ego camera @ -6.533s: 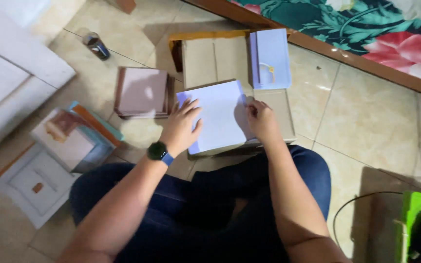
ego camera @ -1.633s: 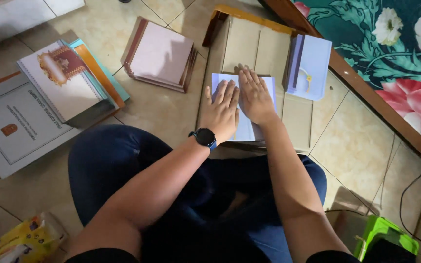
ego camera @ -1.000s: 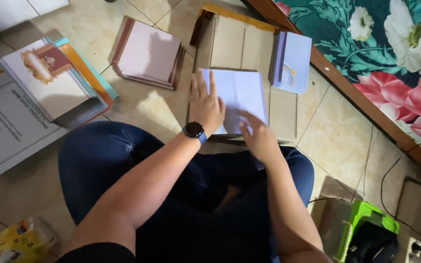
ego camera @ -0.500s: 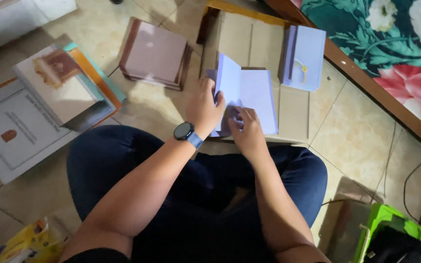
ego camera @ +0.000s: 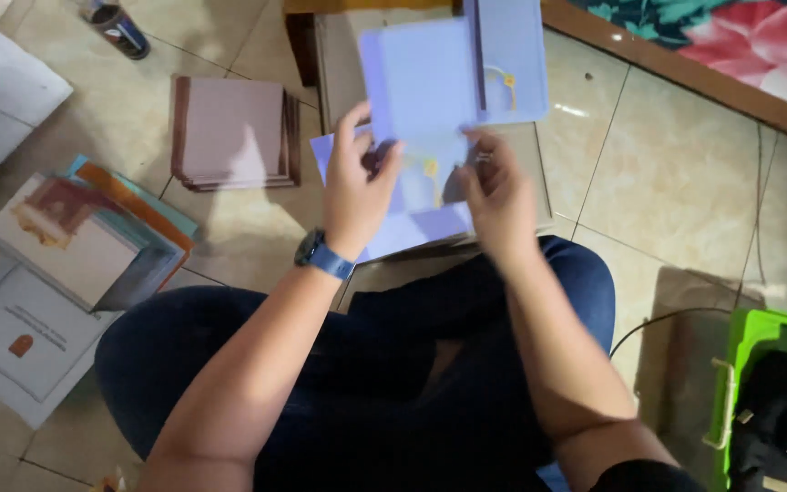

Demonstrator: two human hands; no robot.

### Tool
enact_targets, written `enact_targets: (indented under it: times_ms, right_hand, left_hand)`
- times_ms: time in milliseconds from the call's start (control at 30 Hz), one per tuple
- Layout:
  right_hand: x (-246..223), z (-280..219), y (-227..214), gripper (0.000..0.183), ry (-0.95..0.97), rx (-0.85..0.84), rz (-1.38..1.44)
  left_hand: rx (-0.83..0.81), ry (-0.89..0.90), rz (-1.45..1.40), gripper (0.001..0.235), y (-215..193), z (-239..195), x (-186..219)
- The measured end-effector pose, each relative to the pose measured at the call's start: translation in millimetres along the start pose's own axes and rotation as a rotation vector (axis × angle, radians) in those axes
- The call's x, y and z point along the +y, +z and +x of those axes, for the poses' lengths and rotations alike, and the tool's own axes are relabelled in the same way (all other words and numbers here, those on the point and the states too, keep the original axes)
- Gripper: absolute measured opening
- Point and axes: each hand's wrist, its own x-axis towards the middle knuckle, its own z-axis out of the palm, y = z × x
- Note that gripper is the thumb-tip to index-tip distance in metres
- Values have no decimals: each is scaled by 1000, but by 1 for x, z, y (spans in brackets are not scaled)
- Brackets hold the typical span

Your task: Folding white papers and inserting them into light blue folders while sitting on the floor.

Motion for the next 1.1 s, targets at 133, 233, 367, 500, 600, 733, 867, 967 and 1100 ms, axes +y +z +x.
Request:
enact_targets:
  times_ms: [133, 233, 367, 500, 600, 733, 867, 967, 1100]
  right_hand:
    - [17, 61, -47, 40, -109, 56, -45]
    - [52, 106, -74, 43, -188, 98, -161]
    - [110, 137, -88, 41, -246, 165, -437]
    - [156, 134, -84, 43, -237, 156, -716]
    - [132, 123, -81, 48, -226, 59, -580]
    - [125, 121, -85, 59, -195, -21, -583]
    - [128, 119, -85, 82, -131, -105, -616]
    - [118, 118, -93, 81, -111, -151, -622]
    - [103, 116, -104, 75, -58, -218, -649]
  left_hand:
    - [-112, 227, 147, 88, 56, 55, -27]
    - [-126, 442, 385, 68, 101, 86, -38]
    - [-212, 399, 770, 77, 146, 110, -99]
    - [-265, 347, 761, 68, 152, 105, -128]
    - [-237, 402, 727, 67, 146, 101, -118]
    - [-276, 336, 776, 72, 148, 102, -116]
    - [-327, 310, 813, 72, 147, 101, -119]
    - [-337, 308, 825, 74, 150, 103, -122]
    - [-338, 310, 819, 77, 149, 102, -120]
